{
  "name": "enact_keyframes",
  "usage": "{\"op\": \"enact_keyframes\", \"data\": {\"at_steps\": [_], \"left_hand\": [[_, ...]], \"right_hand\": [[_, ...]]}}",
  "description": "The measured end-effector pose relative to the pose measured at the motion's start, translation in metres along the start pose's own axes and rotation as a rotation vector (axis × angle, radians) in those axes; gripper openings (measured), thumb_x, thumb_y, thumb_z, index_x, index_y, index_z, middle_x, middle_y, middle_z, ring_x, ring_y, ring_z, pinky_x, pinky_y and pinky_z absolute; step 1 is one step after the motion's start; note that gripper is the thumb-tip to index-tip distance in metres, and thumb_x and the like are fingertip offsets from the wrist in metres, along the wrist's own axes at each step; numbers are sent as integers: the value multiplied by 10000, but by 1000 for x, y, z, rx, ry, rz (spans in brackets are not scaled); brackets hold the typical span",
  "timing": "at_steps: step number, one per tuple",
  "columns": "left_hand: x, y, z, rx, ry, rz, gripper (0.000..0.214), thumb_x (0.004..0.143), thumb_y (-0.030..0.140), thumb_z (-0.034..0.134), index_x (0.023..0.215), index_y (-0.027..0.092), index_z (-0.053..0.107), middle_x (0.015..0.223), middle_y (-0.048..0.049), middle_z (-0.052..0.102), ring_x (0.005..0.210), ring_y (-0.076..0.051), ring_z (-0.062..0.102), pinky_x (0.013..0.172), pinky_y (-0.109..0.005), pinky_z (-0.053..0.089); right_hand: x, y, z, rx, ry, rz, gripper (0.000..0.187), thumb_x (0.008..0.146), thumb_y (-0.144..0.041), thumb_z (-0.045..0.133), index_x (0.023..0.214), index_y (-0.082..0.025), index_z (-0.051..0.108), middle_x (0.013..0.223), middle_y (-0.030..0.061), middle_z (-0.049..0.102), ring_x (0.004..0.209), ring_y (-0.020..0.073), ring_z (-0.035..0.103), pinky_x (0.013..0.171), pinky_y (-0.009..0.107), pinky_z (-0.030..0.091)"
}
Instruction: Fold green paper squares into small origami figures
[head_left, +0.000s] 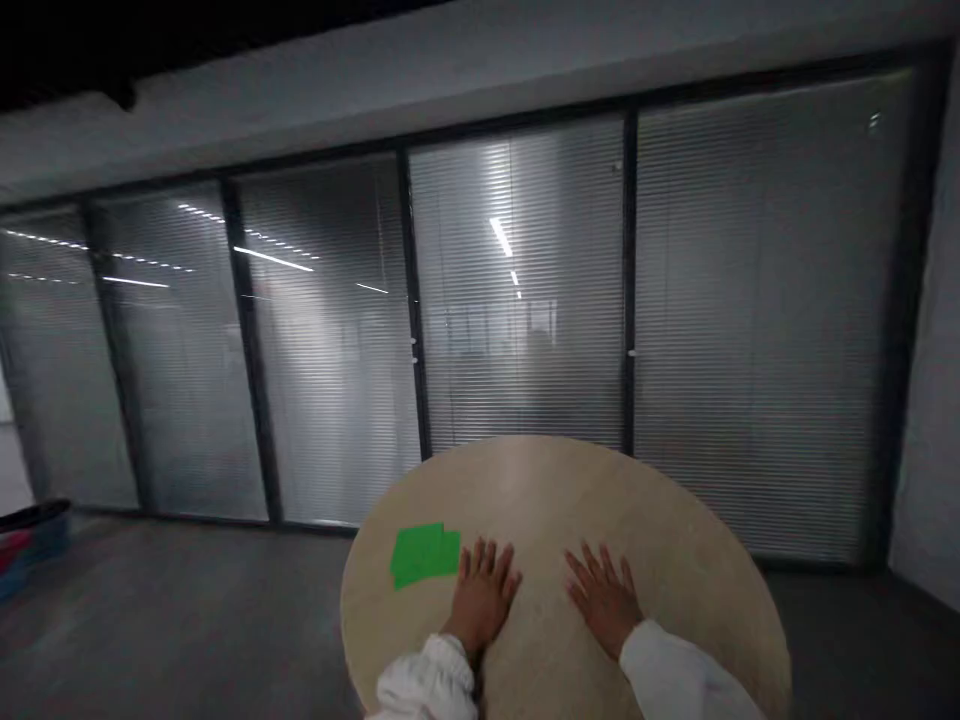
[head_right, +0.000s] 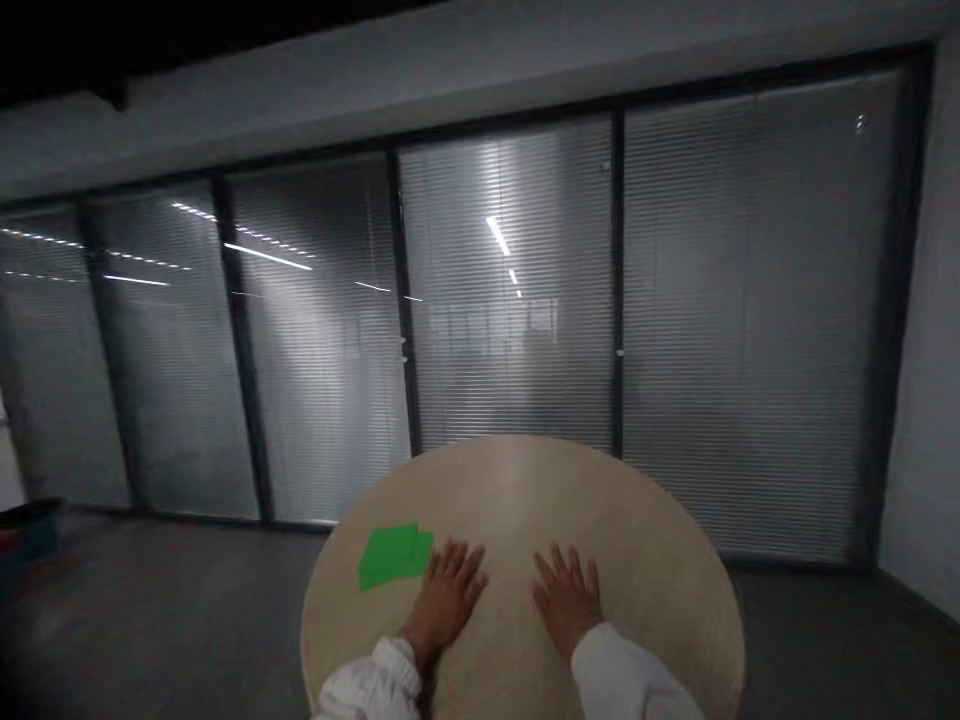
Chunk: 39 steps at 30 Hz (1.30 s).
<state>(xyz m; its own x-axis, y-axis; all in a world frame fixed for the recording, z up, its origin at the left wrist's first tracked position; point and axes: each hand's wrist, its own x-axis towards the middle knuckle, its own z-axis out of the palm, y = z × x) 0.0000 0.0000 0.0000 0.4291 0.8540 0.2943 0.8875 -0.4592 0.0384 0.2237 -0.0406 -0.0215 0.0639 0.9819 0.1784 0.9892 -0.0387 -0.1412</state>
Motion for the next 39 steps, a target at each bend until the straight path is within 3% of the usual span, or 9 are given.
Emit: {"op": "enact_keyframes", "data": {"at_steps": [6, 16, 39], "left_hand": [[0, 18, 4, -41, -75, 13, 612, 934, 576, 104, 1448, 334, 330, 1529, -67, 345, 1431, -303, 203, 1143, -552, 170], [2, 28, -20, -15, -124, -2, 545, 961, 488, 171, 1435, 307, 370, 1528, -87, 343, 1423, -302, 228, 1137, -542, 191], [1, 34, -33, -7, -165, -19, 519, 963, 440, 209, 1433, 298, 377, 1525, -85, 346, 1420, -293, 246, 1139, -534, 191]], "right_hand": [[-6, 7, -7, 19, -28, 9, 539, 942, -559, 252, 1444, -368, 300, 1564, 23, 225, 1441, 327, 141, 1142, 570, 58], [-6, 5, -24, 39, -119, 39, 542, 950, -540, 239, 1458, -352, 272, 1572, 19, 194, 1443, 303, 149, 1151, 547, 93], [-3, 7, -19, 49, -109, 27, 548, 951, -549, 201, 1460, -356, 267, 1573, 21, 197, 1444, 303, 146, 1148, 543, 89]]}}
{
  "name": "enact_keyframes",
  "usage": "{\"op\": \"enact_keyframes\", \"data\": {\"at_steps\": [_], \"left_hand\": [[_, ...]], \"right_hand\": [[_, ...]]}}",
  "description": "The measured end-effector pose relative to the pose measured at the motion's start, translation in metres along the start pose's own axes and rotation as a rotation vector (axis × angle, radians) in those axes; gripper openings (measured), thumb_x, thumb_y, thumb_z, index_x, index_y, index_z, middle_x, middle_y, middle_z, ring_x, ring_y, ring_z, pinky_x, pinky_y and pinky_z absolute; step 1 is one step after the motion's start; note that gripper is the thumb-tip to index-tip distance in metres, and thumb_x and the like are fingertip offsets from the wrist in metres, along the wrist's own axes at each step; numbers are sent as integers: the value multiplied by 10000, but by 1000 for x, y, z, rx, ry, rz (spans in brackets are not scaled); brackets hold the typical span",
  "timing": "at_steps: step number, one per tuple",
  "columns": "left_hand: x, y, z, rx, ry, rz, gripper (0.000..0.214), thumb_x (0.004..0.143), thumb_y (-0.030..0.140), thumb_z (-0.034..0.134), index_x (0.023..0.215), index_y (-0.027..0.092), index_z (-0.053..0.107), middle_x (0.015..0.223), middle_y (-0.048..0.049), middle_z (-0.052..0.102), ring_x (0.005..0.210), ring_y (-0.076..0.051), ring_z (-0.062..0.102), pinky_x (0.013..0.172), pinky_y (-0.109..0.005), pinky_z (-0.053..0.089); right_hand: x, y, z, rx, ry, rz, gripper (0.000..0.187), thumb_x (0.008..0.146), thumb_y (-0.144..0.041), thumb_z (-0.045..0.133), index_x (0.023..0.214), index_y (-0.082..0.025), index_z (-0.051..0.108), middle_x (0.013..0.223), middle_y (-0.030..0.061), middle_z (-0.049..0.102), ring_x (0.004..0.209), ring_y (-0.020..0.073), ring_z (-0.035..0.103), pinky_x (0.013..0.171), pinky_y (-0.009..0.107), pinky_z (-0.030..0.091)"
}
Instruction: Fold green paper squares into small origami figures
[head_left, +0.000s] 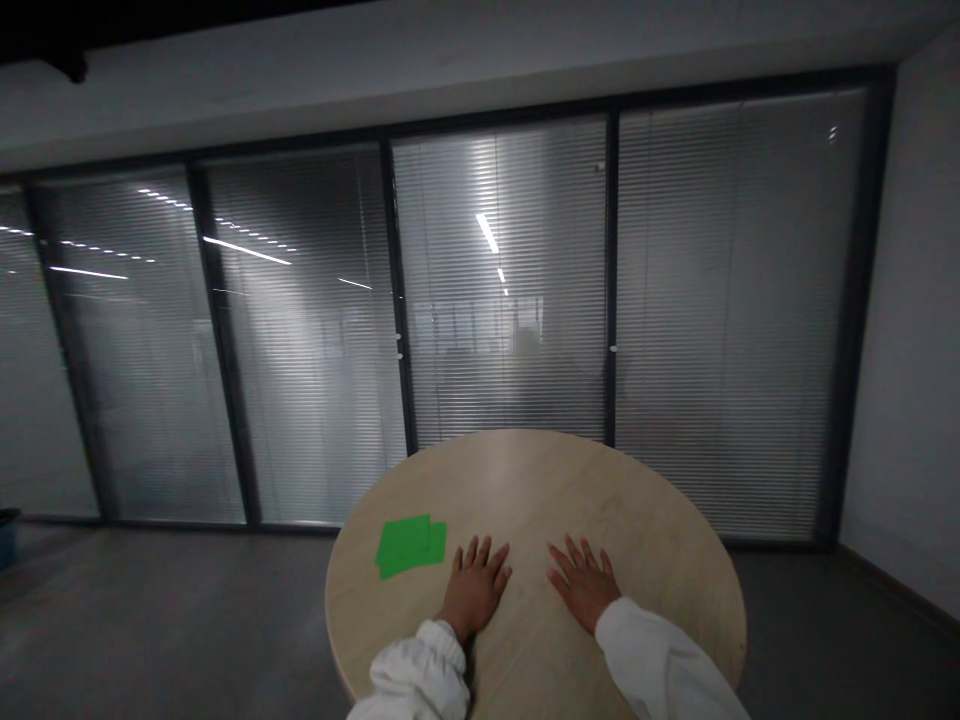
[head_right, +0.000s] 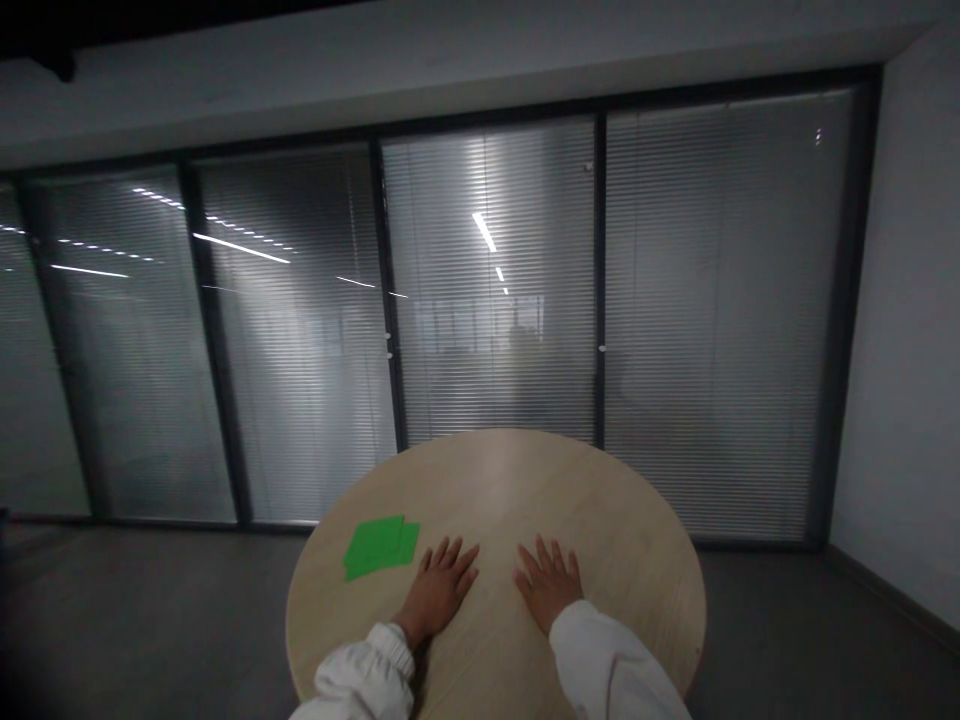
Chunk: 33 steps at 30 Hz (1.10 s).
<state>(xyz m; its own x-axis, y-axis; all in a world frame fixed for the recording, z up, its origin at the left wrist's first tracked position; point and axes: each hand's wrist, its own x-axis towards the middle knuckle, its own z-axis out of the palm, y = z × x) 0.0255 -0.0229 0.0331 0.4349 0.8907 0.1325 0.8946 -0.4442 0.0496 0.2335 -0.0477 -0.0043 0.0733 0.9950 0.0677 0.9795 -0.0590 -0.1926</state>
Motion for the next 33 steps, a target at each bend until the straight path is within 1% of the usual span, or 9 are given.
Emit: {"op": "enact_keyframes", "data": {"at_steps": [5, 12, 16, 22, 27, 33], "left_hand": [[0, -1, 1, -3, 3, -1, 522, 962, 444, 202, 1432, 300, 380, 1527, -85, 344, 1421, -299, 240, 1137, -538, 193], [0, -1, 1, -12, 2, -2, 526, 960, 450, 205, 1431, 295, 382, 1525, -85, 350, 1420, -297, 245, 1136, -535, 194], [0, -1, 2, -16, 8, -1, 526, 961, 453, 202, 1433, 301, 377, 1525, -85, 351, 1420, -296, 243, 1137, -534, 192], [0, 0, 2, -6, 23, 3, 520, 963, 445, 208, 1425, 296, 393, 1519, -81, 366, 1417, -290, 257, 1136, -529, 204], [0, 0, 0, -14, 16, 7, 523, 962, 444, 210, 1425, 288, 395, 1517, -91, 365, 1416, -298, 257, 1133, -536, 204], [0, -2, 2, -20, 17, 4, 526, 957, 458, 211, 1424, 300, 395, 1519, -80, 365, 1418, -294, 253, 1135, -535, 198]], "right_hand": [[1, 1, 2, 0, -6, 11, 549, 949, -552, 202, 1461, -362, 258, 1577, 9, 184, 1448, 295, 130, 1151, 542, 70], [-2, -1, -3, 13, 0, 2, 552, 945, -551, 217, 1456, -352, 281, 1571, 20, 209, 1444, 294, 153, 1148, 547, 88], [0, 0, -1, 13, -1, 6, 551, 944, -553, 222, 1457, -359, 271, 1573, 12, 200, 1446, 291, 141, 1146, 554, 87], [0, 0, 0, 3, 4, -4, 553, 948, -545, 213, 1458, -342, 281, 1573, 24, 202, 1442, 303, 155, 1144, 558, 96], [-1, 0, -1, -10, 5, -8, 548, 950, -538, 225, 1458, -342, 281, 1570, 28, 210, 1441, 305, 159, 1143, 558, 98], [1, 2, 2, 6, 8, -6, 556, 942, -556, 222, 1456, -352, 281, 1571, 24, 210, 1443, 301, 155, 1142, 557, 97]]}}
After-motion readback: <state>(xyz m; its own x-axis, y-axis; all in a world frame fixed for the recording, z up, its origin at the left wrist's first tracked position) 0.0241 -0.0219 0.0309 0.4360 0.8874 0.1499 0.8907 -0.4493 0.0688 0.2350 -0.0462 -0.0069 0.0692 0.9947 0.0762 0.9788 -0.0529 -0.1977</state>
